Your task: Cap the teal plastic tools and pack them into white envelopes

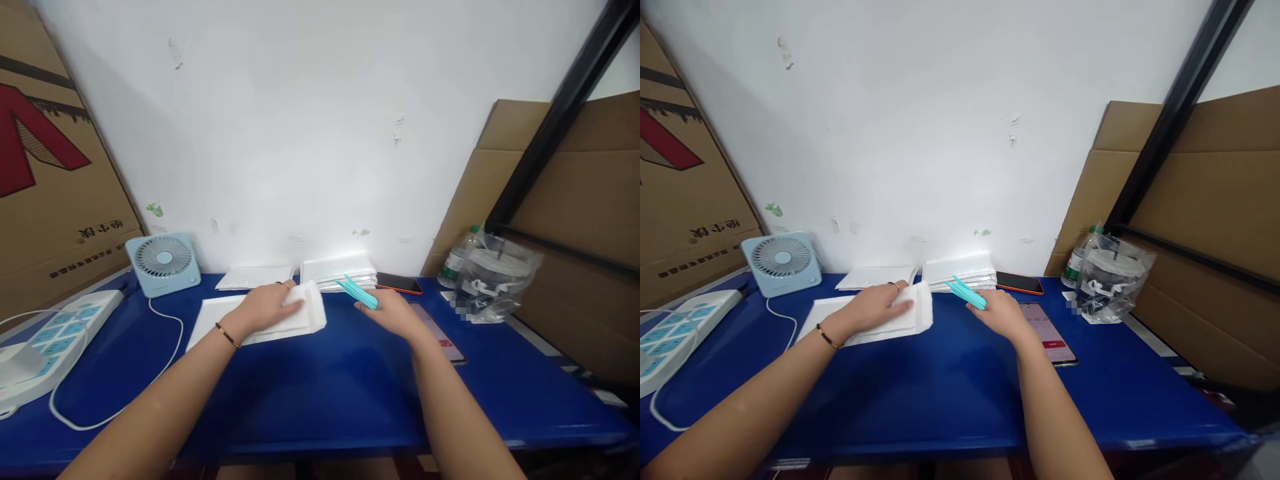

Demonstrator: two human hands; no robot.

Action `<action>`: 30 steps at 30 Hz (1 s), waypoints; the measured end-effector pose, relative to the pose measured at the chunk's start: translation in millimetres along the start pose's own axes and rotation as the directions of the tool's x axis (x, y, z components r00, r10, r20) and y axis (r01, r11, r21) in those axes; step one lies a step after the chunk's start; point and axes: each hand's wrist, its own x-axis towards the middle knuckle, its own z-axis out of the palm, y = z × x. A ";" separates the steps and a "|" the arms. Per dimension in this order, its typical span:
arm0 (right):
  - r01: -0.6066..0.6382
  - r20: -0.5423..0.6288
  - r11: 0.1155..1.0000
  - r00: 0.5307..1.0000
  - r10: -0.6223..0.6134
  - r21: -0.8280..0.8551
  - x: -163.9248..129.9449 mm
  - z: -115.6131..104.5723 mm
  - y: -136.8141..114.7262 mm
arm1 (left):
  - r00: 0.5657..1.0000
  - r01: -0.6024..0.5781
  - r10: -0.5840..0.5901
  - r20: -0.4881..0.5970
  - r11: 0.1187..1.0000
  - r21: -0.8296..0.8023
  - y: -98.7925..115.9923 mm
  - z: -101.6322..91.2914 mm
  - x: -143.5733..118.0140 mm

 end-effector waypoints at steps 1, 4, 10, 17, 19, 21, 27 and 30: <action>-0.014 0.003 1.000 1.000 0.014 -0.009 -5.5 -5.9 2.5 | 0.996 -0.058 0.063 0.061 0.996 -0.069 9.1 2.9 3.5; -0.038 0.058 0.992 0.997 0.045 -0.118 -20.9 -16.3 2.9 | 0.969 -0.186 0.194 0.151 0.980 -0.065 29.8 19.5 7.1; 0.073 0.159 0.944 0.987 -0.021 -0.323 -34.5 -9.6 -3.8 | 0.974 -0.224 0.223 0.044 0.974 0.025 43.1 38.8 3.5; 0.093 0.204 0.876 0.979 0.007 -0.473 -27.2 4.3 -6.5 | 0.976 -0.216 0.216 -0.014 0.967 -0.132 48.3 32.0 -0.5; 0.121 0.212 0.862 0.977 -0.016 -0.492 -24.1 5.9 -13.0 | 0.978 -0.205 0.207 -0.003 0.968 -0.146 52.1 33.4 -0.1; 0.155 0.224 0.852 0.973 -0.045 -0.500 -21.2 6.9 -22.9 | 0.978 -0.207 0.210 -0.001 0.966 -0.152 56.9 35.7 1.2; 0.140 0.167 0.853 0.984 -0.063 -0.502 -10.2 13.6 -54.1 | 0.977 -0.205 0.197 -0.084 0.972 -0.111 72.9 42.3 5.3; 0.170 0.197 0.856 0.977 -0.082 -0.488 -4.3 22.4 -62.3 | 0.987 -0.142 0.139 -0.085 0.990 -0.023 79.3 47.6 6.2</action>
